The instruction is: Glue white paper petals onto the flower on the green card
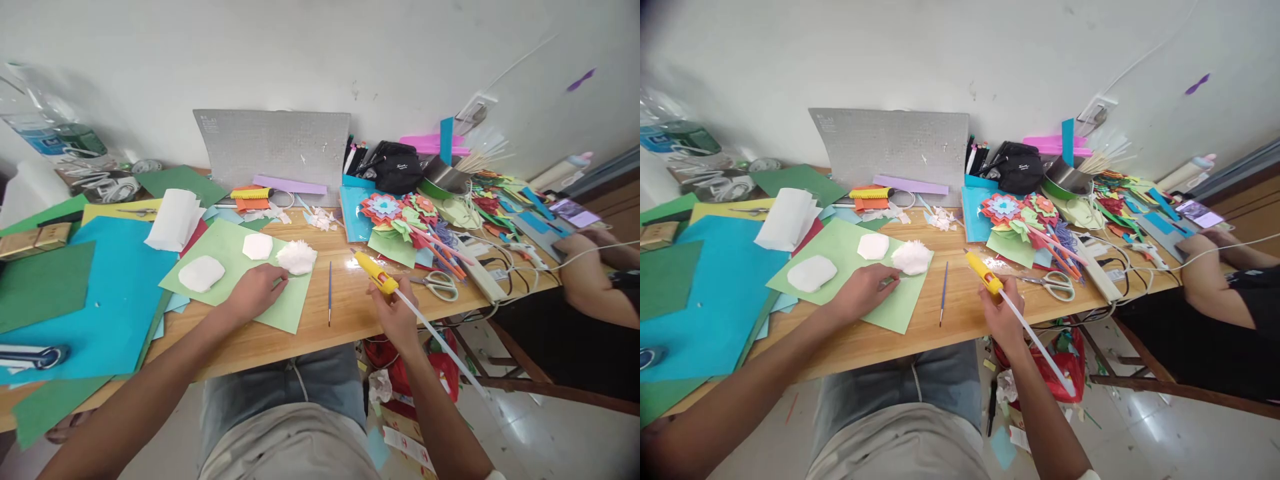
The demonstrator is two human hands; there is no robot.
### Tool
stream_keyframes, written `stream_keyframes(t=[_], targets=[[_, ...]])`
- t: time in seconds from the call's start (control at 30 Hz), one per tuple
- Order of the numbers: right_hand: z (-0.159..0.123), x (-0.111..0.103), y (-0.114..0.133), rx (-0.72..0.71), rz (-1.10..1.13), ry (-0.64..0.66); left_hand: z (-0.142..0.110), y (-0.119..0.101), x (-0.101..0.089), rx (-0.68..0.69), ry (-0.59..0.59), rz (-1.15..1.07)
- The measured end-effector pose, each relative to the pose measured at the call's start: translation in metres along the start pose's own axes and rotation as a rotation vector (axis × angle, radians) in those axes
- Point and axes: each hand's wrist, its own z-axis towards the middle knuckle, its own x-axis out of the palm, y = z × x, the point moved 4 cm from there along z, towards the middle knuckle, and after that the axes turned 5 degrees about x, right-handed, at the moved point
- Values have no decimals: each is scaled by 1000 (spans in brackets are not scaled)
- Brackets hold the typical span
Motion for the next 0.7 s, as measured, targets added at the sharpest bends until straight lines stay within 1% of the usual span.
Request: stream_keyframes(t=[0.13, 0.23, 0.33, 0.4, 0.57, 0.7], targets=[[-11, 22, 24, 16, 265, 179, -1, -10, -3, 86, -15, -3], [-15, 38, 34, 10, 327, 242, -1, -11, -2, 123, -8, 32], [-19, 50, 39, -9, 281, 283, 0, -7, -1, 116, 9, 83], [-22, 55, 44, -49, 228, 306, 0, -5, -2, 113, 13, 89], [-27, 63, 55, -166, 112, 329, 0, -5, -3, 114, -11, 110], [-28, 69, 57, -189, 43, 327, 0, -5, -3, 129, -14, 147]])
